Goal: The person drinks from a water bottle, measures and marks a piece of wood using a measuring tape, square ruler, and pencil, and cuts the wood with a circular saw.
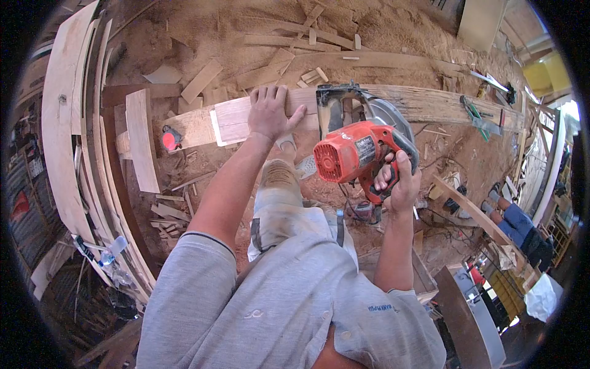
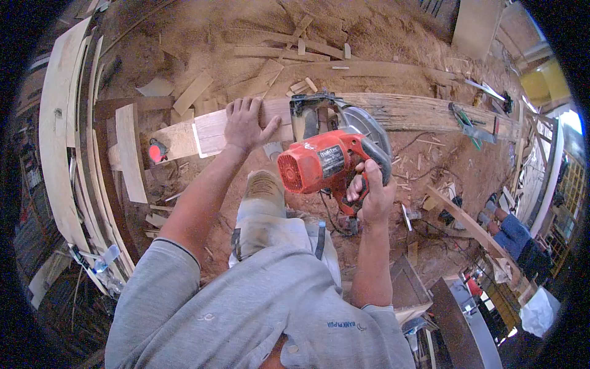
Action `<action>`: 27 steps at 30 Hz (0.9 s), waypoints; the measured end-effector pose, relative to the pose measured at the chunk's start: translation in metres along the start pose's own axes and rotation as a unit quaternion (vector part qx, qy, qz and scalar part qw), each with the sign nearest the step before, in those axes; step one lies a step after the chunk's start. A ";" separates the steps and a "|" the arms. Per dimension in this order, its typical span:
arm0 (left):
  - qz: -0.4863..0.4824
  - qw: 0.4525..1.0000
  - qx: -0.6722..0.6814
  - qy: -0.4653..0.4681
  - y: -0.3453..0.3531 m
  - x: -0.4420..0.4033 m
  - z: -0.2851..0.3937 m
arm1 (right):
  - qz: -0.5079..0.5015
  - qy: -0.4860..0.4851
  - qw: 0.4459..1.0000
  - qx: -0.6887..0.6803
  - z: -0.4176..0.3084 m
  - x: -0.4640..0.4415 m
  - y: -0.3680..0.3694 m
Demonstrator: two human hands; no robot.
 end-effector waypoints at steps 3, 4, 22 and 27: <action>0.003 1.000 -0.001 0.001 0.000 0.000 0.000 | -0.006 0.000 1.000 -0.005 -0.002 -0.001 0.002; 0.004 1.000 -0.002 0.001 0.000 0.000 -0.001 | -0.006 0.000 1.000 -0.006 -0.003 -0.001 0.002; -0.015 1.000 0.004 0.000 0.001 -0.002 -0.001 | -0.004 -0.005 1.000 -0.020 -0.005 -0.008 0.005; -0.015 1.000 0.003 0.001 -0.002 -0.002 0.000 | -0.004 -0.012 1.000 -0.021 -0.007 -0.010 0.007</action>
Point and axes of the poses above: each hand's wrist, its own x-axis away from the middle knuckle, its own y-axis out of the palm, z = x × y, the point moved 6 cm from there along -x, towards the middle knuckle, and after that the axes turned 5 degrees about -z, right-handed, at the moved point
